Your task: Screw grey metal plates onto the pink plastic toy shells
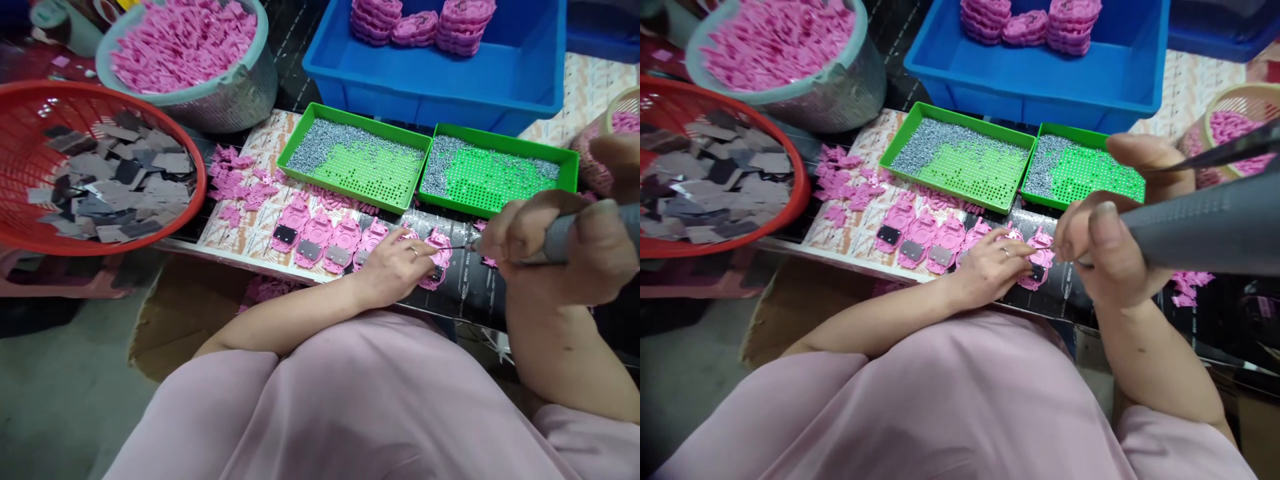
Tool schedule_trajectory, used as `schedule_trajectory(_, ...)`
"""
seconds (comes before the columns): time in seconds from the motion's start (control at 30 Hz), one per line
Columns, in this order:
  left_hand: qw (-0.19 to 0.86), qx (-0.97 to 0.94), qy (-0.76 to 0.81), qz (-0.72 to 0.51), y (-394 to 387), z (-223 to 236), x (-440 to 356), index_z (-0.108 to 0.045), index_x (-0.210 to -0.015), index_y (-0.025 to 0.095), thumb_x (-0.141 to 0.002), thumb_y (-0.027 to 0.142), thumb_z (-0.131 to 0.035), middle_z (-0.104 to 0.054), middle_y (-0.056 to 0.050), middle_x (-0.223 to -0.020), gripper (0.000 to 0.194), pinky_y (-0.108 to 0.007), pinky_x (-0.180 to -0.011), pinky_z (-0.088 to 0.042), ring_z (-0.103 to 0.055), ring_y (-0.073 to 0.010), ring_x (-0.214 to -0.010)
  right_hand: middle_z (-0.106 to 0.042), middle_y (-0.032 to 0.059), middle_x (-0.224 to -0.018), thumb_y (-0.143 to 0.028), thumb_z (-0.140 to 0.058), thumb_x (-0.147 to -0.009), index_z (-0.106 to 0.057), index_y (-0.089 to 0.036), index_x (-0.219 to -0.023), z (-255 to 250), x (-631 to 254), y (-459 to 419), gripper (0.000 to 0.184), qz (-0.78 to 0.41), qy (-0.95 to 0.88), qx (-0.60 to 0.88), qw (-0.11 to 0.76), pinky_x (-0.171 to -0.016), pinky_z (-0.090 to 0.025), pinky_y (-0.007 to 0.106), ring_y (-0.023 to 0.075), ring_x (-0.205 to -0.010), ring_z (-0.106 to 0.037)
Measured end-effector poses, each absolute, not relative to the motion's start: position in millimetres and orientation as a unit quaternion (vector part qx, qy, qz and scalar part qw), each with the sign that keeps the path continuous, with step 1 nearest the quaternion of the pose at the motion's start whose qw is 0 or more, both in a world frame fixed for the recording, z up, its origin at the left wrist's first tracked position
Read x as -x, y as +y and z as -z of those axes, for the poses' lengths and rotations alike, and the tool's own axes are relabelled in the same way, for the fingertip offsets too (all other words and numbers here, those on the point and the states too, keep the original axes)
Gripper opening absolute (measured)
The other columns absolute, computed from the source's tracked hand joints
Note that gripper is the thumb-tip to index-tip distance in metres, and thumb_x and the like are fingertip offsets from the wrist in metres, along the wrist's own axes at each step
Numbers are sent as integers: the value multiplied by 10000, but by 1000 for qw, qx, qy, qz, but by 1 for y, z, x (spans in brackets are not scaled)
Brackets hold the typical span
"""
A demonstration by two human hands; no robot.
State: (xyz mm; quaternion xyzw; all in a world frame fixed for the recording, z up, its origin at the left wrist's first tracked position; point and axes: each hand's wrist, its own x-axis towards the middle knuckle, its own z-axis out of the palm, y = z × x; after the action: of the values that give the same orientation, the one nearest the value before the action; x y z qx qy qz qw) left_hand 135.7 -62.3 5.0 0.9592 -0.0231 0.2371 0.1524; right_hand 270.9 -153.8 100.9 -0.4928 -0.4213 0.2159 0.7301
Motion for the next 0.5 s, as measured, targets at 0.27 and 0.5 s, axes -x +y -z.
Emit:
schedule_trajectory(0.27, 200, -947, 71, -239, -51, -13, -126, -645, -810, 190, -934, 317, -555, -718, 8, -969, 199, -355, -955, -353, -612, -142, -947, -454, -73, -490, -322, -585, -832, -621, -280, -1085, -99, -251, -155, 258, -253, -466, 408, 743, -332, -399, 266, 100, -345, -414)
schedule_trajectory(0.5, 201, -937, 67, -277, -47, -11, -121, -645, -777, 192, -910, 327, -588, -724, 22, -909, 198, -351, -959, -359, -615, -139, -895, -446, -58, -484, -258, -597, -828, -637, -231, -1064, -104, -242, -147, 241, -258, -440, 401, 761, -340, -394, 281, 107, -349, -407)
